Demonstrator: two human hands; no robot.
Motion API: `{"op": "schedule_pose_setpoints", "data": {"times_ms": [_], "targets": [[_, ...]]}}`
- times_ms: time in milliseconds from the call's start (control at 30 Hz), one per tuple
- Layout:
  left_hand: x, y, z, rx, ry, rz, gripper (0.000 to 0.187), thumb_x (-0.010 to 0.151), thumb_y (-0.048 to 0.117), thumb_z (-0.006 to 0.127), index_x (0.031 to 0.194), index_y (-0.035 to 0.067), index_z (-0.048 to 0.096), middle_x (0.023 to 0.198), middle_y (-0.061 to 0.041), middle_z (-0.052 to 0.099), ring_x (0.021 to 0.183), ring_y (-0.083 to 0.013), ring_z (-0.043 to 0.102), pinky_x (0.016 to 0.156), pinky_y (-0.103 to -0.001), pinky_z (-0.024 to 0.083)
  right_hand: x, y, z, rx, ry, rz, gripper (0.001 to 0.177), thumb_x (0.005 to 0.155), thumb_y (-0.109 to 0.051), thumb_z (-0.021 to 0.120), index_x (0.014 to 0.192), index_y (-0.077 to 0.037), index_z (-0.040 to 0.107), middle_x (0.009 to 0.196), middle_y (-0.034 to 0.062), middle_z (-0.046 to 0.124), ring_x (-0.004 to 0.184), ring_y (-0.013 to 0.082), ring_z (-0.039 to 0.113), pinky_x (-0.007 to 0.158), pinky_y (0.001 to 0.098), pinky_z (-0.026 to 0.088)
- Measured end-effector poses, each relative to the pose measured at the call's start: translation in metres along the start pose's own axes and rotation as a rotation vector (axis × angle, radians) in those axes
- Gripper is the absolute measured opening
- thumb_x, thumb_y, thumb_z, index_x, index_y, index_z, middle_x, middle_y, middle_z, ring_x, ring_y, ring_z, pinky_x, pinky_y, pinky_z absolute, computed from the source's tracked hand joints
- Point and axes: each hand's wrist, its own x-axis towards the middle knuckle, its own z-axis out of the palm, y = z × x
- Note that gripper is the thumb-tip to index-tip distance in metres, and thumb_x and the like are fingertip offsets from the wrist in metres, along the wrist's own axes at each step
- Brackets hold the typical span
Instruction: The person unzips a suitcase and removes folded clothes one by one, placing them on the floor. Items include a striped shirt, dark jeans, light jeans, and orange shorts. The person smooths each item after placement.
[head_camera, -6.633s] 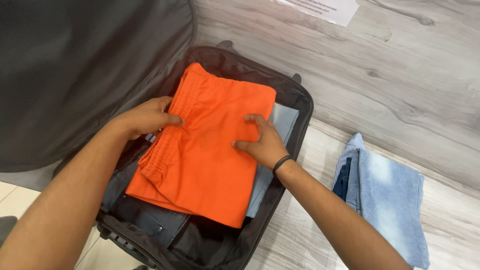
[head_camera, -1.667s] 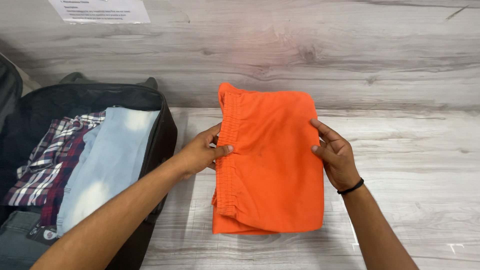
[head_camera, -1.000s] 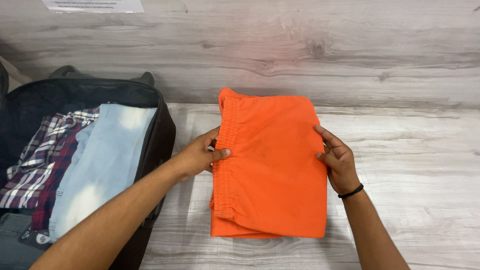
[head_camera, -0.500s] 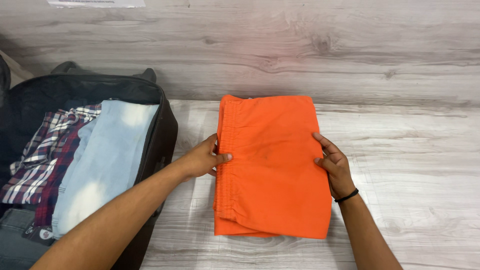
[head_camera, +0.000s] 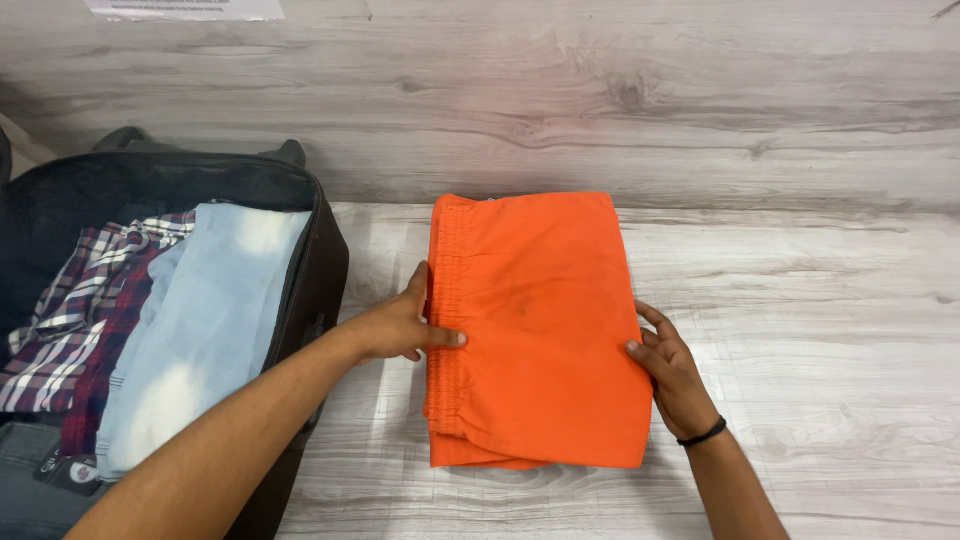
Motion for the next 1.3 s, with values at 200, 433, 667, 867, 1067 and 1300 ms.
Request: {"op": "schedule_pose_setpoints", "data": {"times_ms": [200, 433, 667, 867, 1067, 1300], "targets": [[-0.005, 0.004, 0.000, 0.014, -0.054, -0.008, 0.136, 0.074, 0.027, 0.082, 0.156, 0.016, -0.025, 0.161, -0.023, 0.029, 0.133, -0.0359, 0.057, 0.088, -0.044, 0.064, -0.036, -0.004, -0.007, -0.234, -0.056, 0.056, 0.086, 0.081, -0.018, 0.069, 0.157, -0.009, 0.028, 0.127, 0.0175, 0.071, 0.119, 0.0256, 0.069, 0.095, 0.0413, 0.058], [-0.003, 0.005, 0.004, 0.128, -0.023, -0.005, 0.133, 0.076, 0.029, 0.081, 0.157, 0.015, -0.024, 0.160, -0.022, 0.033, 0.131, -0.0342, 0.059, 0.084, -0.040, 0.064, -0.055, -0.021, -0.001, -0.263, -0.074, 0.063, 0.095, 0.077, -0.013, 0.073, 0.159, -0.015, 0.025, 0.132, 0.0178, 0.068, 0.121, 0.0249, 0.065, 0.095, 0.0417, 0.057], [0.007, -0.007, 0.007, 0.248, 0.006, 0.133, 0.138, 0.079, 0.036, 0.084, 0.154, 0.005, -0.028, 0.159, -0.028, 0.032, 0.148, -0.0346, 0.035, 0.119, -0.043, 0.033, -0.044, -0.024, 0.001, -0.423, -0.076, 0.204, 0.098, 0.078, -0.018, 0.077, 0.160, -0.018, 0.024, 0.136, 0.0192, 0.063, 0.109, 0.0358, 0.068, 0.090, 0.0452, 0.059], [0.012, -0.006, 0.005, 0.307, 0.082, 0.091, 0.132, 0.084, 0.056, 0.071, 0.155, 0.004, -0.028, 0.165, -0.029, -0.003, 0.153, -0.0405, 0.019, 0.123, -0.048, 0.025, -0.037, -0.030, 0.009, -0.728, 0.071, -0.247, 0.102, 0.077, -0.025, 0.077, 0.158, -0.010, 0.016, 0.156, 0.0194, 0.036, 0.139, 0.0307, 0.045, 0.103, 0.0457, 0.047], [0.019, 0.006, 0.022, 0.572, 0.288, 0.152, 0.118, 0.088, 0.073, 0.055, 0.160, 0.007, -0.011, 0.168, -0.024, -0.010, 0.154, -0.0421, 0.003, 0.117, -0.066, 0.021, -0.022, -0.054, 0.031, -0.962, 0.076, -0.606, 0.083, 0.086, -0.032, 0.073, 0.155, -0.007, 0.034, 0.161, 0.0154, 0.038, 0.149, 0.0357, 0.038, 0.118, 0.0505, 0.036], [0.055, 0.030, 0.052, 0.665, 0.420, 0.260, 0.111, 0.086, 0.080, 0.045, 0.161, 0.006, 0.010, 0.168, -0.021, -0.001, 0.156, -0.0386, -0.002, 0.119, -0.065, 0.011, 0.016, -0.051, 0.057, -1.137, -0.094, -0.651, 0.076, 0.093, -0.044, 0.061, 0.157, -0.013, 0.033, 0.166, 0.0188, 0.025, 0.154, 0.0371, 0.020, 0.122, 0.0517, 0.020]]}}
